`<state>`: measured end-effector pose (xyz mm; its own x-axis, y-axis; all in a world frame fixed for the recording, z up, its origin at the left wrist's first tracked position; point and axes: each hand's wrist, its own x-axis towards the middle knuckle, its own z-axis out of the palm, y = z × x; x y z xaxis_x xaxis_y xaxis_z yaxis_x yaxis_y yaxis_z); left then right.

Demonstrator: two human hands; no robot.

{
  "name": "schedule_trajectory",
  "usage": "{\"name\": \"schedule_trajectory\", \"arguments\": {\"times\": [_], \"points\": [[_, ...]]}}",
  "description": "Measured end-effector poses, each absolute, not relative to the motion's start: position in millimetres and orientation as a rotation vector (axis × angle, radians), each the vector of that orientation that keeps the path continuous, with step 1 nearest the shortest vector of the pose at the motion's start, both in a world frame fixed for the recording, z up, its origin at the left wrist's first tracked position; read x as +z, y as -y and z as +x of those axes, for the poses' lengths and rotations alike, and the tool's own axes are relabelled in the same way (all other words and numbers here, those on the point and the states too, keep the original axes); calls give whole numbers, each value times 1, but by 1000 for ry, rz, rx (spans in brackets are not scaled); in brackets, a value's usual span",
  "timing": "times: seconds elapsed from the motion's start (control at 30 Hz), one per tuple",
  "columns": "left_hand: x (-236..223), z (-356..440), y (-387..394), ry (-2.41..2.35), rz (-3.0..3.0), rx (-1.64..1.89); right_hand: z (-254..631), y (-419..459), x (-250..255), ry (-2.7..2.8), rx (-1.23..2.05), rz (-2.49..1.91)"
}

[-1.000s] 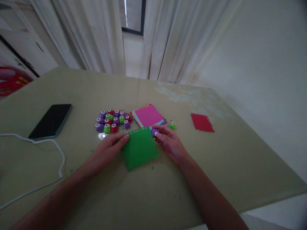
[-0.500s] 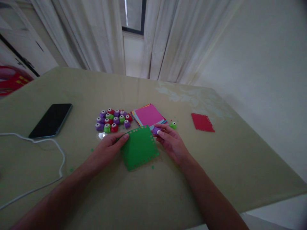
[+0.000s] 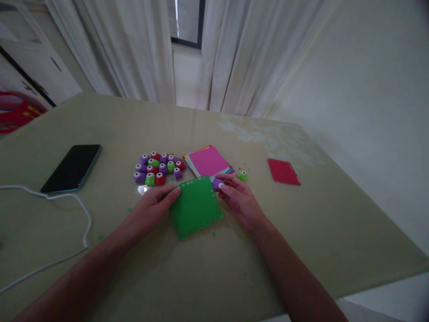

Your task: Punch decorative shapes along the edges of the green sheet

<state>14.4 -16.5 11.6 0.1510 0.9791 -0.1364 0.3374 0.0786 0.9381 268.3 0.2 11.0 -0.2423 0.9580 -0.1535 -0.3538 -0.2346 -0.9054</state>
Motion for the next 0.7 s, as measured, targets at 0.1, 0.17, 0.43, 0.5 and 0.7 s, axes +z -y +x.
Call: {"name": "schedule_trajectory", "arguments": {"times": [0.1, 0.17, 0.43, 0.5, 0.7], "points": [[13, 14, 17, -1369, 1456, 806, 268, 0, 10, 943, 1680, -933], [15, 14, 18, -1381, 1473, 800, 268, 0, 10, 946, 1679, -928], [16, 15, 17, -1364, 1500, 802, 270, 0, 7, 1060, 1646, -963], [13, 15, 16, -1363, 1536, 779, 271, 0, 7, 1139, 1629, -991], [4, 11, 15, -1364, 1643, 695, 274, -3, 3, 1320, 1613, -1106]]}}
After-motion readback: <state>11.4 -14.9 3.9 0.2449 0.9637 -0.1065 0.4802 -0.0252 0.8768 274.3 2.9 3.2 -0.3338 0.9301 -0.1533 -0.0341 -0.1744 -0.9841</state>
